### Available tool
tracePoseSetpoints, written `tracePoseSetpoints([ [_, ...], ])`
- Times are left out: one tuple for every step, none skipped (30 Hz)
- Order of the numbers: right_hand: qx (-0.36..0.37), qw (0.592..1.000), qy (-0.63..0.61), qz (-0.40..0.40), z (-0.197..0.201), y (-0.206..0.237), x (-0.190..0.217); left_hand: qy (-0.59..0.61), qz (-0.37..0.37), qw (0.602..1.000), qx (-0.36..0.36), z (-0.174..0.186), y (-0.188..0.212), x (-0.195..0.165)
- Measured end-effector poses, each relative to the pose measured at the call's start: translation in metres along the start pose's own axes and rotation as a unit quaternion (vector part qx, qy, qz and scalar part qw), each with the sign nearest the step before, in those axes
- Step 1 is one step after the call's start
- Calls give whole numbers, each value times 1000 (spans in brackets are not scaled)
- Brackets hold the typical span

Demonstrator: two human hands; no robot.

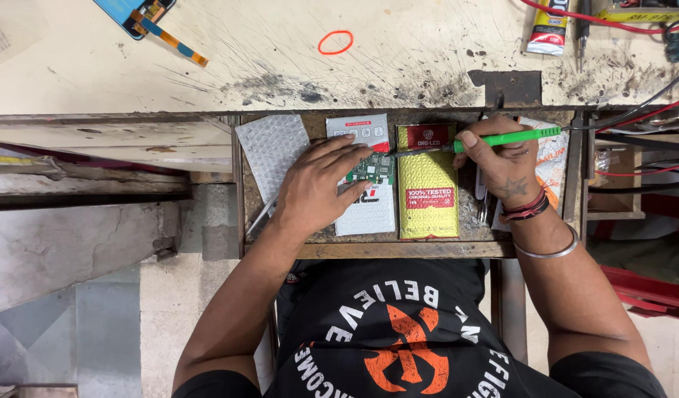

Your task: The person holds a green soldering iron and works on a small green circuit board resting on a tray beside the workbench, steadying the board with the other hand while applying the iron to its components. They continue soldering the board throughout the episode at the repair bench.

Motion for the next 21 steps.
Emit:
tracePoseSetpoints([
  [1, 1000, 6, -1, 0, 0, 0, 2, 1, 1000, 1, -1, 0, 0],
  [-1, 1000, -2, -2, 0, 0, 0, 4, 5, 1000, 0, -1, 0, 0],
  [-3, 1000, -10, -2, 0, 0, 0, 4, 8, 1000, -2, -1, 0, 0],
  [-5, 1000, -18, -1, 0, 0, 0, 5, 11, 1000, -4, 0, 0, 1],
  [-4, 1000, -15, -1, 0, -1, 0, 0, 8, 1000, -5, 1, 0, 0],
  [-3, 1000, -11, -1, 0, 0, 1, -5, 5, 1000, -5, 1, -1, 0],
  [-2, 1000, -7, -2, 0, 0, 1, -8, 2, 1000, -5, 1, -1, -1],
  [-2, 1000, -4, -4, -1, 0, 1, -7, 4, 1000, -2, 0, -1, -1],
  [-1, 1000, 0, -6, -1, 1, 0, -5, 4, 1000, 0, 0, -1, -1],
  [-1, 1000, 4, -7, 0, 0, 1, -5, 5, 1000, 2, 0, -1, -1],
  [-3, 1000, 3, -6, 0, 0, 1, -3, 6, 1000, 1, 0, -1, -1],
  [-4, 1000, 1, -5, 1, 0, 2, -3, 7, 1000, 0, 0, -1, -1],
  [-5, 1000, -1, -4, 1, 0, 2, -2, 8, 1000, -1, 0, 0, 0],
  [-4, 1000, 0, -4, 0, 0, 2, -3, 5, 1000, -3, 1, -1, -1],
  [-4, 1000, 0, -5, 0, 0, 2, -2, 1, 1000, -4, 2, -1, -1],
  [-5, 1000, 1, -7, 0, 1, 2, -1, -3, 1000, -5, 1, 0, -2],
  [-4, 1000, 5, -5, 0, 1, 2, -3, -1, 1000, -3, 1, -1, -2],
  [-3, 1000, 8, -2, 0, 0, 3, -5, 0, 1000, -1, 0, -1, -1],
  [-1, 1000, 11, 0, -1, 0, 4, -7, 2, 1000, 0, 0, -1, -1],
  [-4, 1000, 8, -2, 0, 1, 3, -5, 8, 1000, 2, -1, 0, 0],
  [-6, 1000, 5, -3, 0, 1, 3, -4, 14, 1000, 2, -2, 0, 1],
])
Point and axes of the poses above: each hand's wrist, its own y-axis away from the middle knuckle, its own z-axis out of the back of the hand, x = y × z, the point moved 9 cm from there along -y, towards the middle knuckle, and after that the axes turned 14 degrees about y, right-handed, at the moved point
